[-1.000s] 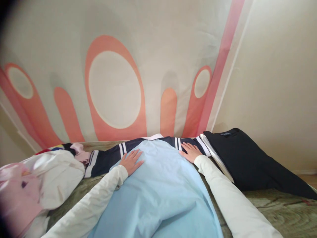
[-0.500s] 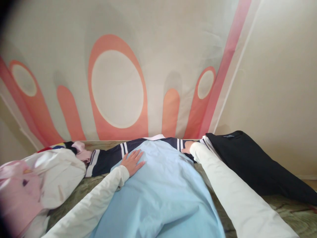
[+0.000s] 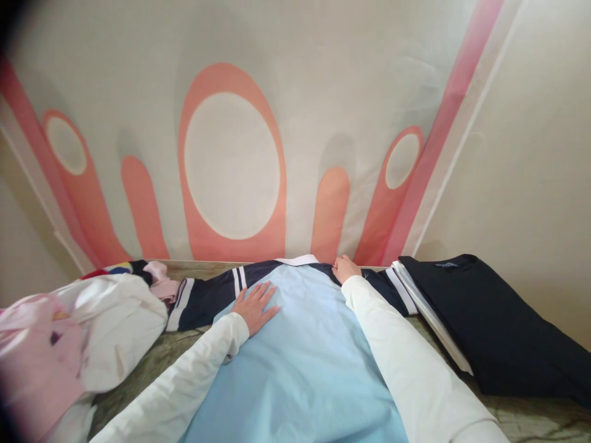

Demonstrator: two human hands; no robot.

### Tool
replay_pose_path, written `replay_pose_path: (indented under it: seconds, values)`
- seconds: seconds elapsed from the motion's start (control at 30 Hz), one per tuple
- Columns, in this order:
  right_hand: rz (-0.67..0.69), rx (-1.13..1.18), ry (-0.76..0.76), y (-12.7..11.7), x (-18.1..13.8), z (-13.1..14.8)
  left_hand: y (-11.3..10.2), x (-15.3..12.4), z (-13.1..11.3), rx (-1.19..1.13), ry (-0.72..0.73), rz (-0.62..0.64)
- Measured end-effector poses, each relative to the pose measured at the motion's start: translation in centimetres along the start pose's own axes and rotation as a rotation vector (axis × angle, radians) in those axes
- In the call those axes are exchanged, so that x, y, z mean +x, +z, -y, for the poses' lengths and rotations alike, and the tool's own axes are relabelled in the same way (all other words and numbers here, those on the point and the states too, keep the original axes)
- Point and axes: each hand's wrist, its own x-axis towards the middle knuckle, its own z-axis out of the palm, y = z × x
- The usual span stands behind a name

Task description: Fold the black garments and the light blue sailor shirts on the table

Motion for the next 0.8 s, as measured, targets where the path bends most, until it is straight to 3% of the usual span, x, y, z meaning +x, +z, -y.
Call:
replay_pose_path:
  seconds: [0.23,0.43,0.57,0.7,0.8]
  values:
    - [-0.018,-0.089,0.027,-2.1,-0.7,-0.5,0.0,-0.1,-0.3,-0.008,0.017,-0.006]
    - [-0.041,-0.126,0.036,-2.3,-0.2,-1.0,-0.1,-0.2,-0.4,-0.010,0.027,-0.009]
    - [-0.040,-0.127,-0.055,-1.7,0.2,-1.2,0.0,-0.2,-0.4,-0.006,0.028,-0.019]
    - [-0.081,-0.152,-0.146,-0.9,-1.5,-0.1,0.2,-0.2,-0.4,-0.007,0.024,-0.027]
    - [0.004,-0.109,-0.263,0.2,-3.4,0.2,0.2,-0.2,-0.4,-0.010,0.017,-0.027]
